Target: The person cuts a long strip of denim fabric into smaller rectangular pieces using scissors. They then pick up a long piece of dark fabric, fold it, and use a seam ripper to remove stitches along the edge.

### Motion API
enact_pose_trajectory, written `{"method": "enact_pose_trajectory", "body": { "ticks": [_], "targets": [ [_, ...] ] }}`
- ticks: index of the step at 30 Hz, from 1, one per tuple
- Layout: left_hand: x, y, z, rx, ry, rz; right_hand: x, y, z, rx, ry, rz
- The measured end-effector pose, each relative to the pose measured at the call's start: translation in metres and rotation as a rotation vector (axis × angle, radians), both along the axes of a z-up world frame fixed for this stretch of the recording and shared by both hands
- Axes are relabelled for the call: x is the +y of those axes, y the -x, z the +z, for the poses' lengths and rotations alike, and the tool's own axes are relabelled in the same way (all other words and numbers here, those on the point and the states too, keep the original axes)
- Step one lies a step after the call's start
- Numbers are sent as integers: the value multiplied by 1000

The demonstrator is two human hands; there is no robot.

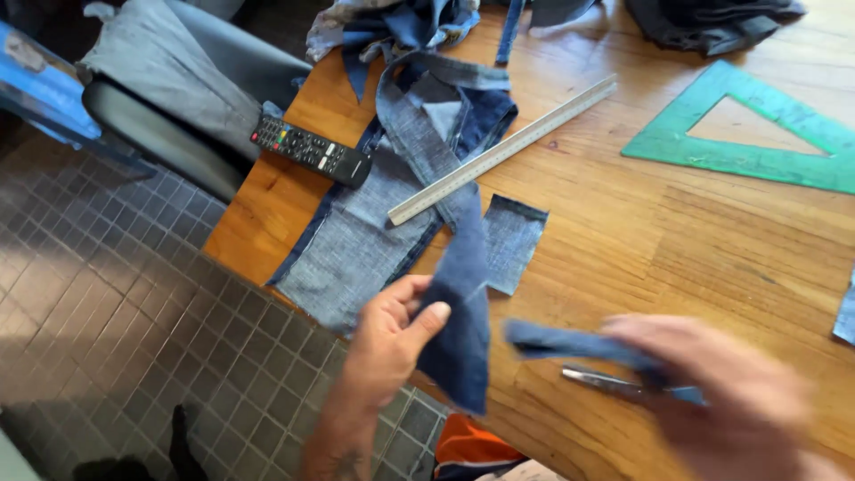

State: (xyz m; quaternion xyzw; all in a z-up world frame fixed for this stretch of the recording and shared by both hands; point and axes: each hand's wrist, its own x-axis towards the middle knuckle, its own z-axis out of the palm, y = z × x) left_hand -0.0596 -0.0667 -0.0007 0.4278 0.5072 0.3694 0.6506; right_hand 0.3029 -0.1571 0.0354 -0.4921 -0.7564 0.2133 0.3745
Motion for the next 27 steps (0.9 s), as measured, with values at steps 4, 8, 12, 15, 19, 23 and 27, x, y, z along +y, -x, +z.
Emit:
{"method": "enact_pose_trajectory", "body": {
  "ticks": [4, 8, 12, 15, 19, 23, 27],
  "targets": [
    [36, 42, 44, 436, -285, -160, -10, -72, 19, -21, 144, -307],
    [72, 76, 57, 600, -266, -95, -17, -182, -81, -74, 89, -415],
    [90, 94, 35, 1224, -440, 6, -47, -269, -174, -123, 32, -575],
    [94, 76, 22, 1321, -743, 124, -62, -300, -182, -162, -20, -715],
    [83, 20, 24, 926, -994, -112, -40, -287, -143, -491, -122, -765],
    [55, -34, 1, 646, -1020, -323, 61, -217, 4, -739, -274, -755],
    [58, -57, -55, 892, -1159, -557, 201, -190, 38, -468, -260, -529]
  ]
}}
